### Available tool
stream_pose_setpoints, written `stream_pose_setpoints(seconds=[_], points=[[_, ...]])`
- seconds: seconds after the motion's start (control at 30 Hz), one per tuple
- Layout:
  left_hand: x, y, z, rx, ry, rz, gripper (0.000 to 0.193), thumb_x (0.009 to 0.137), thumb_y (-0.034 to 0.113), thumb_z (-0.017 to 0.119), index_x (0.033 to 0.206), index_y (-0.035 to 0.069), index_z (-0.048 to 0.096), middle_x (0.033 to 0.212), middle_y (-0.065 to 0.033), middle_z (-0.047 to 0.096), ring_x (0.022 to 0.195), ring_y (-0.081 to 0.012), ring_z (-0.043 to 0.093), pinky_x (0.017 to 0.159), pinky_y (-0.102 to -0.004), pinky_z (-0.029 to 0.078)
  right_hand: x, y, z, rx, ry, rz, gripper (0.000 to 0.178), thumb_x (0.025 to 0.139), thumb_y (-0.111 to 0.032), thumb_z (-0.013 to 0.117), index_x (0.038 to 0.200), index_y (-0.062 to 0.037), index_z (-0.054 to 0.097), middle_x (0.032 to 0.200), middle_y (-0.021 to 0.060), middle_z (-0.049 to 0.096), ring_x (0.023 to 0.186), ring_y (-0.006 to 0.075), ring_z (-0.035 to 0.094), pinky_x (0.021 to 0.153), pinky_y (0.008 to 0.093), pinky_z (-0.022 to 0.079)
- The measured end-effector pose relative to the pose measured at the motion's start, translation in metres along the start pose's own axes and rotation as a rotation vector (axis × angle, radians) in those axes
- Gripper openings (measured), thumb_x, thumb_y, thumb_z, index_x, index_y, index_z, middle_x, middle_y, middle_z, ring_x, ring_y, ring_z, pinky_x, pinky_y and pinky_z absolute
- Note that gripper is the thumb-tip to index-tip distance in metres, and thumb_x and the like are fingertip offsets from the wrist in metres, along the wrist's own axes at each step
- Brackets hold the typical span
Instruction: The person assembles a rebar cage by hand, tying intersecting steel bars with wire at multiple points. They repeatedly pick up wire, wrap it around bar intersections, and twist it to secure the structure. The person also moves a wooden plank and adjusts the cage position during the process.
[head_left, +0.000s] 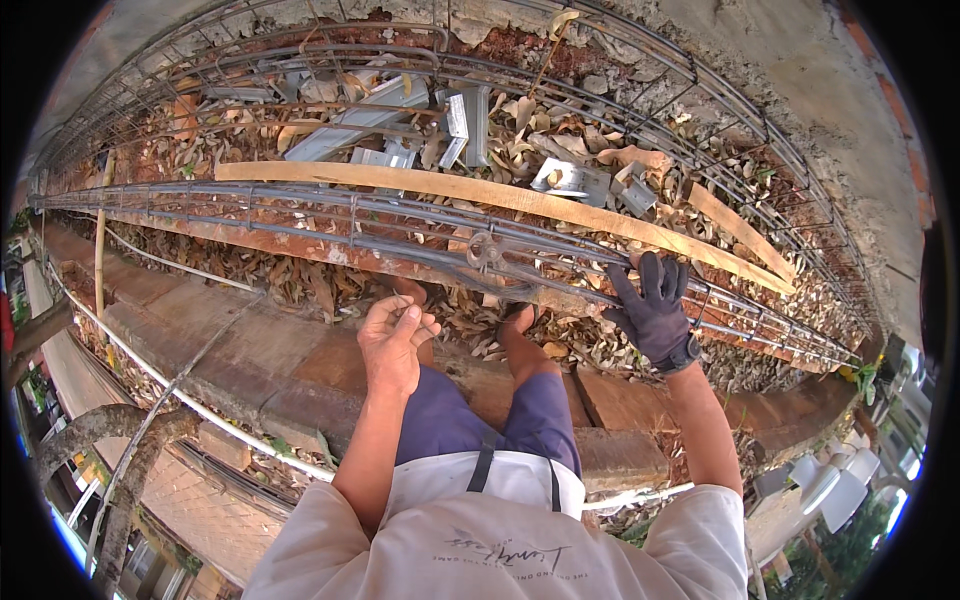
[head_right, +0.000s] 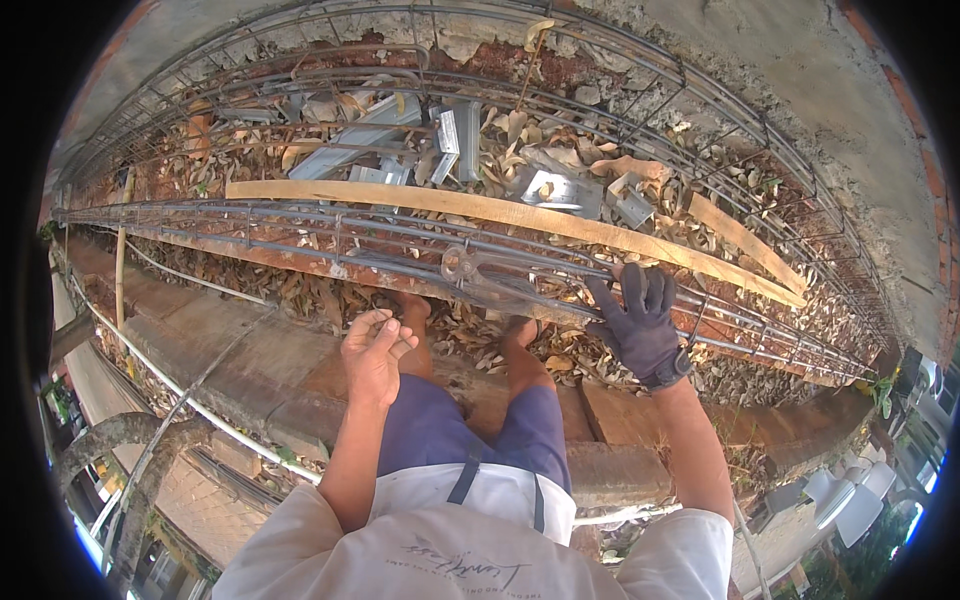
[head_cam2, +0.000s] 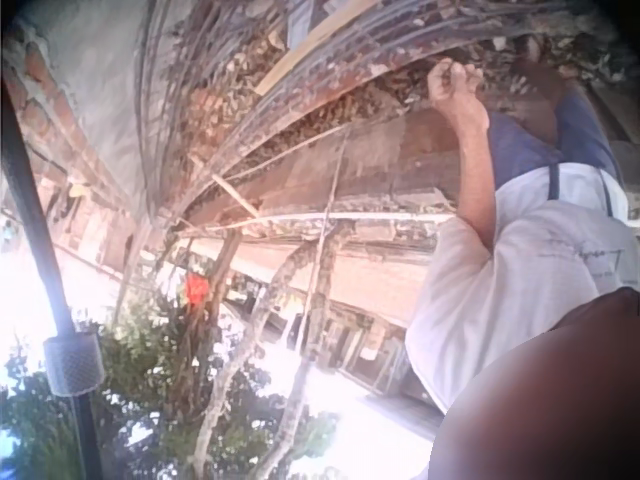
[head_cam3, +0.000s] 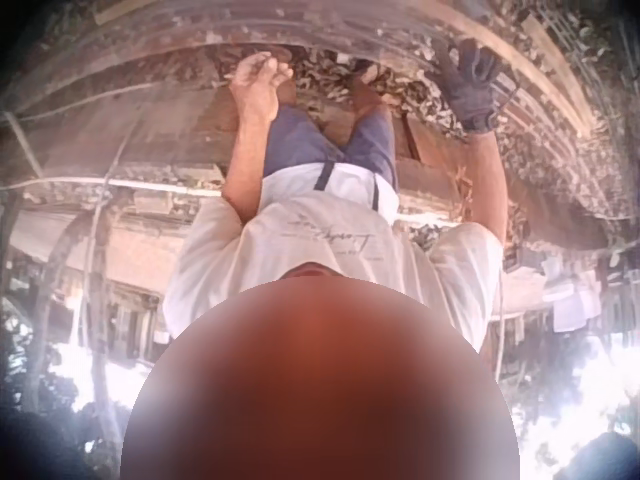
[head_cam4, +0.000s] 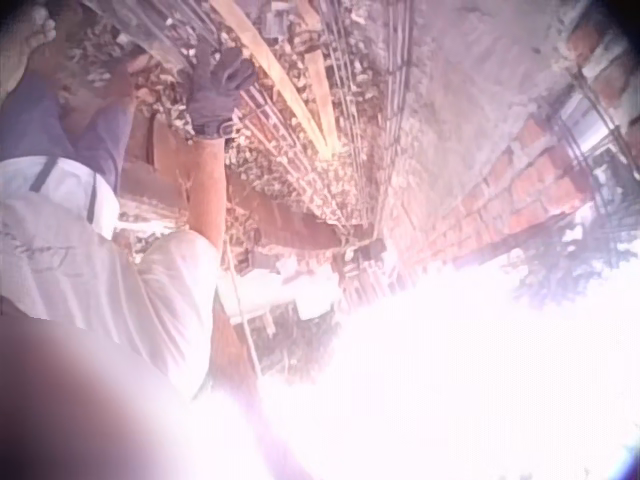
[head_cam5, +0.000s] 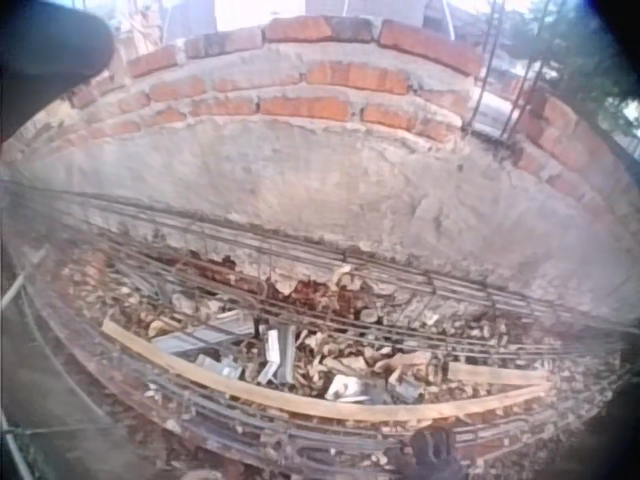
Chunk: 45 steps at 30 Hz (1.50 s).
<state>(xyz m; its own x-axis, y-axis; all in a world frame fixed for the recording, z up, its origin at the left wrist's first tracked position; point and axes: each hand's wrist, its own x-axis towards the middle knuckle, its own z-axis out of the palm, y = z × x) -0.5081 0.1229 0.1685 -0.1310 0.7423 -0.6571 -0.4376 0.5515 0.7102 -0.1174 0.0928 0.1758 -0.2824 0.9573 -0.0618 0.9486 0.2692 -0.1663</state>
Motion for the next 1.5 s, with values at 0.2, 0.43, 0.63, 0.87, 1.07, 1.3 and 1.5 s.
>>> stream_pose_setpoints(seconds=[0.2,0.43,0.63,0.87,1.07,1.3,1.5], points=[[0.002,-0.011,0.016,-0.147,-0.083,-0.142,0.020,0.097,0.002,0.072,0.116,0.001,0.068,0.096,-0.0050,0.070,0.076,-0.0159,0.069,0.065,-0.0343,0.066,-0.012,-0.021,-0.022,0.042,-0.062,0.175,0.076,0.082,-0.038,0.084,0.149,-0.0180,0.055,0.147,0.0183,0.043,0.138,0.0457,0.036,0.117,0.0661,0.023],[-0.010,-0.007,0.005,0.642,-0.421,-0.167,0.014,0.092,-0.001,0.073,0.104,-0.004,0.078,0.087,-0.0055,0.068,0.066,-0.0122,0.062,0.052,-0.0268,0.048,0.013,-0.159,-0.010,0.638,-0.073,0.222,0.053,0.088,-0.024,0.076,0.136,-0.0081,0.063,0.138,0.0222,0.056,0.129,0.0440,0.053,0.116,0.0572,0.033],[0.001,0.019,-0.034,1.109,-0.590,0.026,0.017,0.087,0.004,0.074,0.101,-0.001,0.079,0.095,-0.0159,0.074,0.082,-0.0290,0.070,0.076,-0.0379,0.054,0.056,-0.209,0.027,0.583,-0.229,0.085,0.020,0.089,-0.025,0.073,0.100,-0.0083,0.073,0.129,0.0173,0.061,0.120,0.0398,0.058,0.107,0.0550,0.041],[0.029,0.029,-0.074,1.315,-0.547,0.277,0.012,0.087,0.008,0.074,0.096,0.002,0.079,0.088,-0.0178,0.072,0.078,-0.0342,0.072,0.071,-0.0428,0.054,0.075,-0.239,0.047,0.648,-0.302,0.241,0.018,0.089,-0.025,0.072,0.085,-0.0071,0.070,0.106,0.0150,0.068,0.100,0.0370,0.066,0.094,0.0500,0.048],[0.054,0.025,-0.091,1.689,-0.602,0.457,0.016,0.084,0.007,0.068,0.096,0.005,0.078,0.083,-0.0139,0.072,0.085,-0.0385,0.072,0.076,-0.0463,0.056,0.110,-0.289,0.079,0.668,-0.213,0.269,0.014,0.088,-0.019,0.069,0.080,-0.0066,0.067,0.100,0.0135,0.069,0.096,0.0361,0.067,0.087,0.0483,0.049],[0.121,-0.001,-0.109,1.299,-0.336,0.243,0.025,0.086,0.009,0.076,0.111,0.007,0.078,0.100,-0.0207,0.076,0.093,-0.0362,0.075,0.081,-0.0458,0.058,0.157,-0.297,0.131,0.687,-0.016,0.364,0.015,0.086,-0.015,0.072,0.076,-0.0059,0.066,0.084,0.0156,0.068,0.081,0.0395,0.067,0.077,0.0498,0.052],[0.185,0.007,-0.117,0.819,-0.086,0.063,0.044,0.089,0.012,0.080,0.131,0.001,0.069,0.110,-0.0147,0.077,0.095,-0.0252,0.075,0.083,-0.0380,0.059,0.202,-0.250,0.189,0.607,0.144,0.703,0.021,0.092,-0.022,0.073,0.084,-0.0033,0.069,0.090,0.0213,0.073,0.092,0.0407,0.070,0.085,0.0493,0.053]])
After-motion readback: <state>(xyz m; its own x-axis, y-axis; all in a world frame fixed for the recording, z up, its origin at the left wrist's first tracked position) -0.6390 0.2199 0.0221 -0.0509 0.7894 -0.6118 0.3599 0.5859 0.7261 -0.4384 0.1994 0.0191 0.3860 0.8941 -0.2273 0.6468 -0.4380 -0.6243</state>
